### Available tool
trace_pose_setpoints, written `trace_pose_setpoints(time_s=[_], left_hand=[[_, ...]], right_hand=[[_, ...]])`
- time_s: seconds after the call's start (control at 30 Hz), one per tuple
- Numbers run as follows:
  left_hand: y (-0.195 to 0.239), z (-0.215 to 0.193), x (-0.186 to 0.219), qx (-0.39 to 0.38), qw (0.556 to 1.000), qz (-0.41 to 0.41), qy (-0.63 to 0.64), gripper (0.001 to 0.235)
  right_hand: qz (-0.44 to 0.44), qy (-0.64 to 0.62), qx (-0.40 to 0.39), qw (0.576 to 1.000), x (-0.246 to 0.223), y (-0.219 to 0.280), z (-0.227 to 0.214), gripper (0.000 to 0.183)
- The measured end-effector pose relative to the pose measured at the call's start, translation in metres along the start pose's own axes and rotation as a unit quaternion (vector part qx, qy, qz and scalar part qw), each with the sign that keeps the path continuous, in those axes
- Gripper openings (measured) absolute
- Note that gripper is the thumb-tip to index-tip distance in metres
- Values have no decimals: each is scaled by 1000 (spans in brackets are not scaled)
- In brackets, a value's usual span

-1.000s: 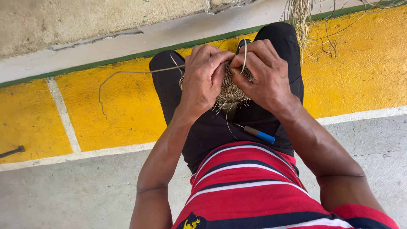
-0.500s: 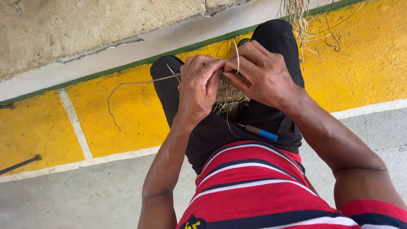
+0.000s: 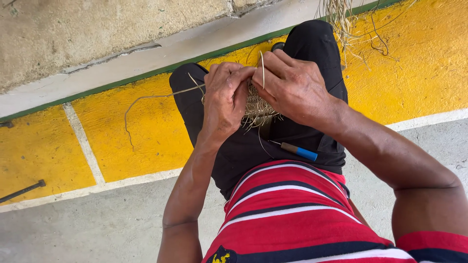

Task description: The recorder is weaving a basket or circular mat using dried plant fibers and a small wooden tool.

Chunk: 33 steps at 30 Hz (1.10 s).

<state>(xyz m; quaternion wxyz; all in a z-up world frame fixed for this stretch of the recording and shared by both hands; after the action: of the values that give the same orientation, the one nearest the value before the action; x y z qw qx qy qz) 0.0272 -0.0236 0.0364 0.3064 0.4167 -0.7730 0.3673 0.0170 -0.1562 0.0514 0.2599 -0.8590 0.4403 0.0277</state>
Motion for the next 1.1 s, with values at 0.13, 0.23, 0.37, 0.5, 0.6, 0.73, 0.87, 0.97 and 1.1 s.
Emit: trace_pose_setpoints(time_s=[0.13,0.23,0.37,0.5,0.6,0.73,0.87,0.97,1.1], left_hand=[[10,-5,10,16,998,38,-52,25],[27,-3,18,31,993,54,-101,27],[46,-1,24,26,991,60,-117,35],[59,0,28,23,992,70,-100,41],[61,-1,28,12,994,69,-83,43],[59,1,28,10,994,78,-79,42],[56,1,23,13,994,82,-71,37],[47,0,24,6,994,77,-83,37],[30,-1,27,-6,994,64,-93,33]], right_hand=[[-12,-145,-31,989,26,-1,-13,21],[-4,-264,-109,958,44,-6,3,20],[8,-320,-284,904,39,-17,31,22],[17,-334,-414,847,18,-22,42,25],[57,-308,-477,821,18,-14,51,26],[41,-313,-456,832,15,-13,50,23],[-1,-312,-374,873,14,-14,50,15],[42,-315,-271,909,60,-10,68,13],[179,-333,-170,910,105,-10,60,14]])
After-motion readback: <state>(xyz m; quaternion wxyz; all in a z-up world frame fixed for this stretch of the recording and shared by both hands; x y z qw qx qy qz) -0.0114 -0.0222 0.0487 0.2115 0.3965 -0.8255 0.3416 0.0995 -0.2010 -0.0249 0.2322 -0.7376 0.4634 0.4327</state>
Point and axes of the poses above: each hand's wrist, its own y-axis away from the middle knuckle, its own z-axis out of the palm, x = y × z, the point moved 8 cm from there along -y, towards the middle knuckle, and after that the axes turned 6 degrees about y, right-handed, at the moved point
